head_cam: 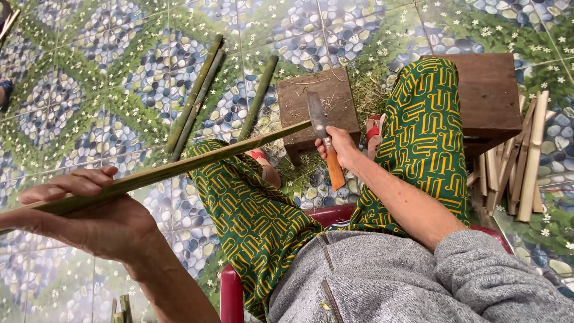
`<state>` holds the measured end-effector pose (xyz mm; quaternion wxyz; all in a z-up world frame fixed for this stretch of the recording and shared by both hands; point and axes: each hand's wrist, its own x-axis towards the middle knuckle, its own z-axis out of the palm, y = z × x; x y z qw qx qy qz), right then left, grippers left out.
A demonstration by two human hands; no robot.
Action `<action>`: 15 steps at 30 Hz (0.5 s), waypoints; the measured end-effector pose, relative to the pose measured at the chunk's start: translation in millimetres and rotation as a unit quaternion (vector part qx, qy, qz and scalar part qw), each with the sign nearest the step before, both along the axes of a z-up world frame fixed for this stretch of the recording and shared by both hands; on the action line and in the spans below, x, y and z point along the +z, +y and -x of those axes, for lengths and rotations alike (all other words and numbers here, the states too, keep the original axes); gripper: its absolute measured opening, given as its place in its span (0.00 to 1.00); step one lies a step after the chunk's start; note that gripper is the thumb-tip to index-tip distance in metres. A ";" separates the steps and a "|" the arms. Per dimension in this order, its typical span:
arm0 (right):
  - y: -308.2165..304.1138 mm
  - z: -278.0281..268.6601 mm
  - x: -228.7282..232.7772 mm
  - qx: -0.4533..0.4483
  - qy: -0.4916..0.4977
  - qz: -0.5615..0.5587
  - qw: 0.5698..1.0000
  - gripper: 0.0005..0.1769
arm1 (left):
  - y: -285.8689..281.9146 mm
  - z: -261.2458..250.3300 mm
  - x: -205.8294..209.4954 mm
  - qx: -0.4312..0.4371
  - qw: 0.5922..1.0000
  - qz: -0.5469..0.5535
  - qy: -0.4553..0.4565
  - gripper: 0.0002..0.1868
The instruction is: Shaving and smoothing bamboo strips using a knife while sitting on a low stool.
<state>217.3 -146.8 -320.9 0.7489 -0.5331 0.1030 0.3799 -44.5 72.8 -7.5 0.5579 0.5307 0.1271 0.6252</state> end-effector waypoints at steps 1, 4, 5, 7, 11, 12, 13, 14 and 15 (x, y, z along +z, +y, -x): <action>-1.0 0.0 3.5 0.018 0.051 -0.023 0.998 0.12 | 0.9 0.2 -1.5 -0.021 1.000 0.002 -0.009 0.26; 3.2 8.9 9.3 0.075 0.129 -0.097 0.984 0.16 | -2.7 -3.1 2.0 -0.036 0.999 0.005 -0.023 0.25; 4.0 13.3 9.7 0.112 0.159 -0.147 0.970 0.18 | -5.7 -5.5 3.4 -0.033 0.999 0.007 -0.024 0.25; 7.0 38.3 64.1 0.150 0.153 -0.169 0.962 0.14 | -8.3 -7.9 4.8 -0.032 0.999 0.014 -0.030 0.26; 6.6 58.1 108.7 0.203 0.119 -0.169 0.957 0.13 | -14.0 -7.7 5.9 -0.051 0.998 0.003 -0.024 0.27; 7.3 54.7 93.5 0.203 0.118 -0.169 0.957 0.13 | -13.6 -7.1 5.7 -0.050 0.998 0.003 -0.025 0.27; 7.5 50.5 78.5 0.191 0.157 -0.180 0.952 0.12 | -13.5 -6.7 4.9 -0.066 0.997 0.002 -0.029 0.26; 7.7 46.0 63.4 0.178 0.196 -0.191 0.945 0.11 | -13.3 -6.5 4.1 -0.082 0.996 0.000 -0.034 0.26; 4.1 51.2 75.9 0.178 0.195 -0.189 0.946 0.11 | -14.1 -6.8 4.8 -0.082 0.996 0.002 -0.035 0.26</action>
